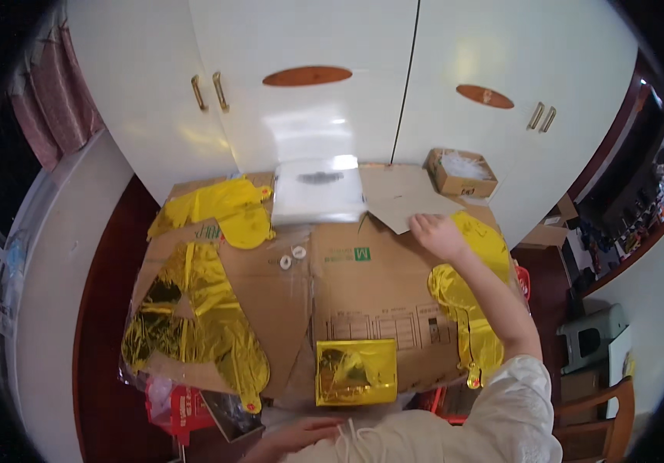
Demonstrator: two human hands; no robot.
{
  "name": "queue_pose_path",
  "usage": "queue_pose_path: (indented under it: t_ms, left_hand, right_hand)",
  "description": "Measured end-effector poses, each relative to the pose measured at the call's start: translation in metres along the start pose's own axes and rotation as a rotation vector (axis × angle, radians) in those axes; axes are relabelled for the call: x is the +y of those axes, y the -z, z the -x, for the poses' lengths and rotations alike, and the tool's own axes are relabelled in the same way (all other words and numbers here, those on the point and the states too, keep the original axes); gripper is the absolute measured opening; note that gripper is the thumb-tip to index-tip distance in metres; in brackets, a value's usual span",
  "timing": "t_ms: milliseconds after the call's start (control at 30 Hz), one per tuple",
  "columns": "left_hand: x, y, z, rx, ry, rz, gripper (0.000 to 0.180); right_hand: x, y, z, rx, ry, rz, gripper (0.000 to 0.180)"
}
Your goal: Folding and organizing gold foil balloons on a cardboard workspace.
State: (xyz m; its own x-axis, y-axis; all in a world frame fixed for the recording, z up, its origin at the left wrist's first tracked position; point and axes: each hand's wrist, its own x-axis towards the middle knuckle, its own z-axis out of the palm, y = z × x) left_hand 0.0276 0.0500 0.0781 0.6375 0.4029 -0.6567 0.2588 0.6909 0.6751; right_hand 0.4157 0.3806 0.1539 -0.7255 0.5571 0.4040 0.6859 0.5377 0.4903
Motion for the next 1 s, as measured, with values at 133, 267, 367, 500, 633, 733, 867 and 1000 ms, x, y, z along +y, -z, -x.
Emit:
queue_pose_path:
  t_ms: [133, 267, 367, 500, 633, 733, 867, 1000]
  left_hand:
    - [0.038, 0.013, 0.022, 0.136, -0.214, -0.210, 0.043]
    - [0.111, 0.004, -0.002, 0.130, -0.458, 0.752, 0.037]
    - [0.144, 0.002, -0.007, 0.302, -0.536, 0.498, 0.034]
    - [0.167, 0.040, 0.000, 0.452, -0.565, 0.210, 0.027]
    - [0.172, 0.115, -0.025, 0.522, -0.621, -0.070, 0.025]
    - [0.179, 0.129, -0.037, 0.524, -0.472, -0.116, 0.029]
    - [0.176, 0.132, -0.054, 0.452, -0.391, -0.143, 0.029]
    - [0.179, 0.131, -0.061, 0.364, -0.339, -0.247, 0.027]
  right_hand:
    - [-0.066, 0.096, 0.020, 0.139, -0.123, -0.077, 0.037]
    - [-0.149, 0.151, 0.025, 0.230, -0.041, -0.206, 0.038]
    - [-0.191, 0.165, 0.019, 0.235, 0.005, -0.359, 0.040]
    - [-0.217, 0.175, 0.034, 0.086, -0.110, -0.476, 0.048]
    - [-0.266, 0.170, 0.075, -0.078, -0.166, -0.617, 0.059]
    - [-0.282, 0.159, 0.089, -0.104, -0.155, -0.605, 0.057]
    - [-0.284, 0.153, 0.091, -0.135, -0.157, -0.555, 0.054]
    - [-0.284, 0.143, 0.098, -0.144, -0.201, -0.549, 0.052]
